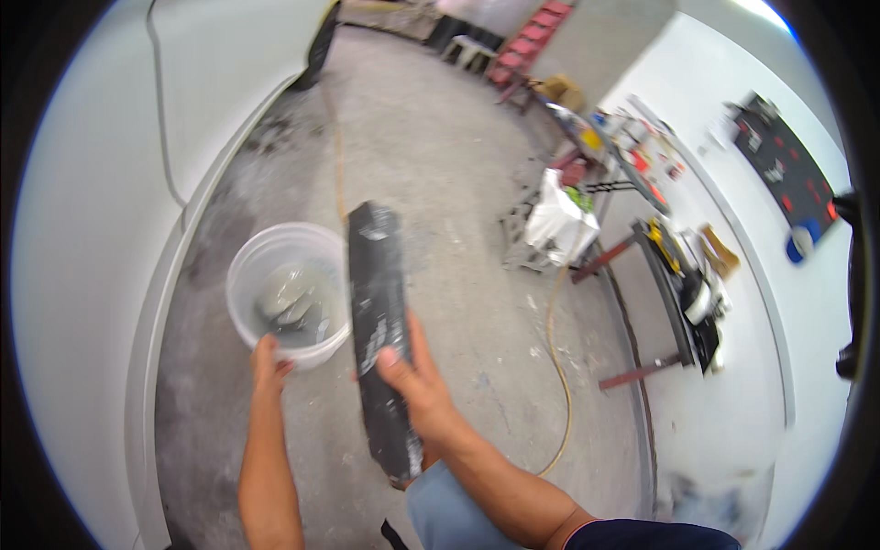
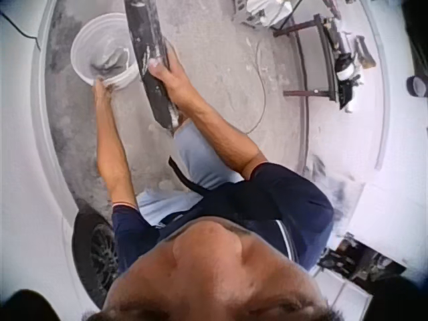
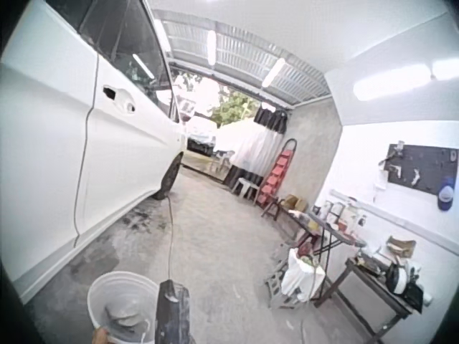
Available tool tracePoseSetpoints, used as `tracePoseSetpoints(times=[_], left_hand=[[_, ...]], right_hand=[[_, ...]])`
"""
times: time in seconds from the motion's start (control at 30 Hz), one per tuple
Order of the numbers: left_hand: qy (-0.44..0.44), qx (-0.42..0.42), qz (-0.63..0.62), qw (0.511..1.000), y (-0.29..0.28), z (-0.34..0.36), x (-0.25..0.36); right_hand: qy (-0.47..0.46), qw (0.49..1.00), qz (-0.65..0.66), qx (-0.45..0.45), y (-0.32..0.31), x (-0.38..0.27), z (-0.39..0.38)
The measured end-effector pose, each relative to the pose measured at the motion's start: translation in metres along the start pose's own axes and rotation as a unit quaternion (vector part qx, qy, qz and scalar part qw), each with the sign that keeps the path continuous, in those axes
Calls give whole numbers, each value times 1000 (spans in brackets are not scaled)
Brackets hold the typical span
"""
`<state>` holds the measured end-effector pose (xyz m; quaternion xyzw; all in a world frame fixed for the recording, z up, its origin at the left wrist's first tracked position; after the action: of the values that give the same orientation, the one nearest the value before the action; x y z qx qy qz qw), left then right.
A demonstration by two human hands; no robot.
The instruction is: The person sands the exterior surface of a white car door using a sanding block and a green cloth. They repeatedly dip the sanding block into a bucket of water and wipe the door while sanding. The person opens the door to sand the inner edge and continues sanding the outer panel.
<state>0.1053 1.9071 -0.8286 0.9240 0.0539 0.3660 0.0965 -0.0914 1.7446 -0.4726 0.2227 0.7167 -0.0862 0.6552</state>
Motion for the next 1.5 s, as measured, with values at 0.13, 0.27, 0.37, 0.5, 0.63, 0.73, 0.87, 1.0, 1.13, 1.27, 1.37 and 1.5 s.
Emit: tracePoseSetpoints(times=[0.13,0.27,0.37,0.5,0.63,0.73,0.87,1.0,1.13,1.27,1.37,1.5], left_hand=[[-19,-37,14,999,-15,-40,-9],[-36,-31,27,999,-61,-91,-43],[-34,-57,33,997,-109,-135,-78],[-50,-56,56,996,-153,-193,-79],[261,28,133,956,-135,-313,-10],[259,-350,-11,900,-21,-412,-31],[143,-641,-85,749,111,-483,-66],[271,-686,-222,638,196,-471,-66],[309,-464,-214,802,215,-366,-53],[252,-358,-252,863,234,-281,-74],[283,-189,-245,908,247,-239,-105],[349,-41,-144,925,300,-212,-118]], right_hand=[[-133,991,-7,-11,-1,-44,-68],[-181,983,-20,-8,-8,-61,-139],[-111,990,-66,60,-28,-47,-187],[-115,980,-31,157,-56,-38,-244],[-57,989,138,10,-37,-4,-258],[82,886,421,-176,-4,29,-263],[200,771,486,-361,-11,46,-265],[260,860,341,-276,-124,75,-188],[5,952,-81,-294,-329,6,-27],[-278,838,-429,193,-638,-108,128],[-272,698,-523,406,-807,-164,195],[-127,600,-652,446,-937,-204,278]])
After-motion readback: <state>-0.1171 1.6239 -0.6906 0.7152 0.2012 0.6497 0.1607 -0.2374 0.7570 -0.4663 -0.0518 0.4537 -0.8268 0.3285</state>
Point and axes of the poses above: each hand's wrist, its own z-axis towards the middle knuckle, its own y-axis out of the palm, x = y × z, the point moved 10 cm from there along z, towards the middle knuckle, and after that the axes turned 5 degrees about -y, right-handed, at the moved point
